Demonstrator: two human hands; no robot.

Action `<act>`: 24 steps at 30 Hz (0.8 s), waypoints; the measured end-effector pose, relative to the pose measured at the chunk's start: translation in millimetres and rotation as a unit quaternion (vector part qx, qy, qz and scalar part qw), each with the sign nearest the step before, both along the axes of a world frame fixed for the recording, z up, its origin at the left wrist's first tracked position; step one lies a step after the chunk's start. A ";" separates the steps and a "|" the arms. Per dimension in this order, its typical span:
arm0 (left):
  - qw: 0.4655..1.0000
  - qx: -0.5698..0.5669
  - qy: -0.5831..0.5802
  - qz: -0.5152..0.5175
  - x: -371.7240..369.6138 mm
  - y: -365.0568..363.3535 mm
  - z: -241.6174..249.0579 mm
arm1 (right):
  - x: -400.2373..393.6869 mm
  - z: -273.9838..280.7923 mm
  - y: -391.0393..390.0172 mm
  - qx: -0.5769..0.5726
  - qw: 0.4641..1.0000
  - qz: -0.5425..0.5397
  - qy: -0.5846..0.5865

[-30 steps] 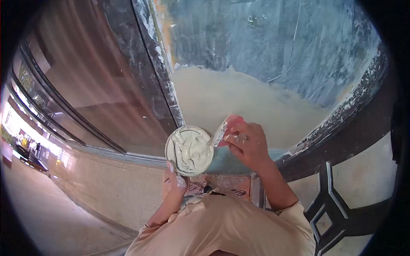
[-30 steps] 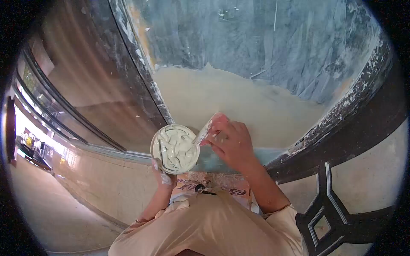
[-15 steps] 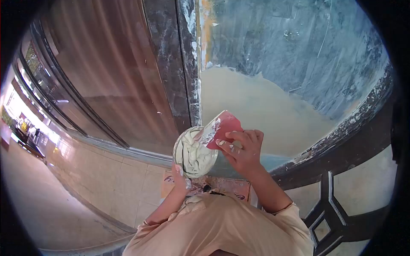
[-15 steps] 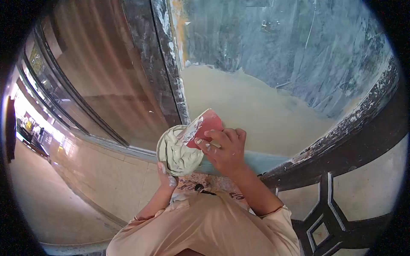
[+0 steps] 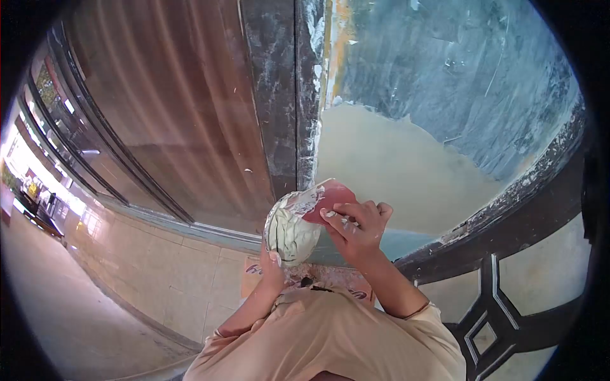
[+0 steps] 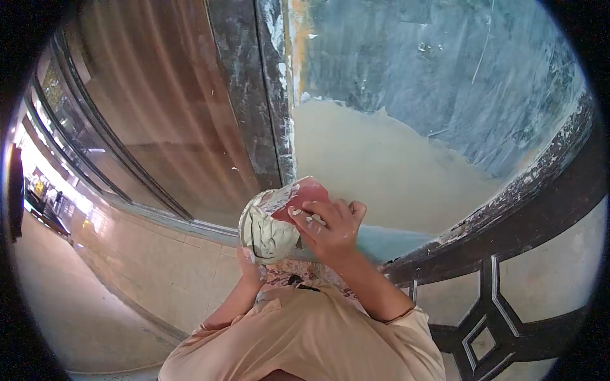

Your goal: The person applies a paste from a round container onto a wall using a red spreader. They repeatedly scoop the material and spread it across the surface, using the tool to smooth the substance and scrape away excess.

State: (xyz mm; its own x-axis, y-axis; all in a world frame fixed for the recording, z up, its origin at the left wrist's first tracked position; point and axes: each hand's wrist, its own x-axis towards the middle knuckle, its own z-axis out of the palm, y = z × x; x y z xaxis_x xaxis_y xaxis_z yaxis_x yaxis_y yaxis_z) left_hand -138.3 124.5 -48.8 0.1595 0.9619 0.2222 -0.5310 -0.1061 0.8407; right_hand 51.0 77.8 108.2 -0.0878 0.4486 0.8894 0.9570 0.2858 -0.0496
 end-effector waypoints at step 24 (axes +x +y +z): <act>0.982 0.050 0.182 -0.026 -67.4 55.9 -148.7 | 24.9 93.3 13.2 -0.156 0.959 -0.218 0.088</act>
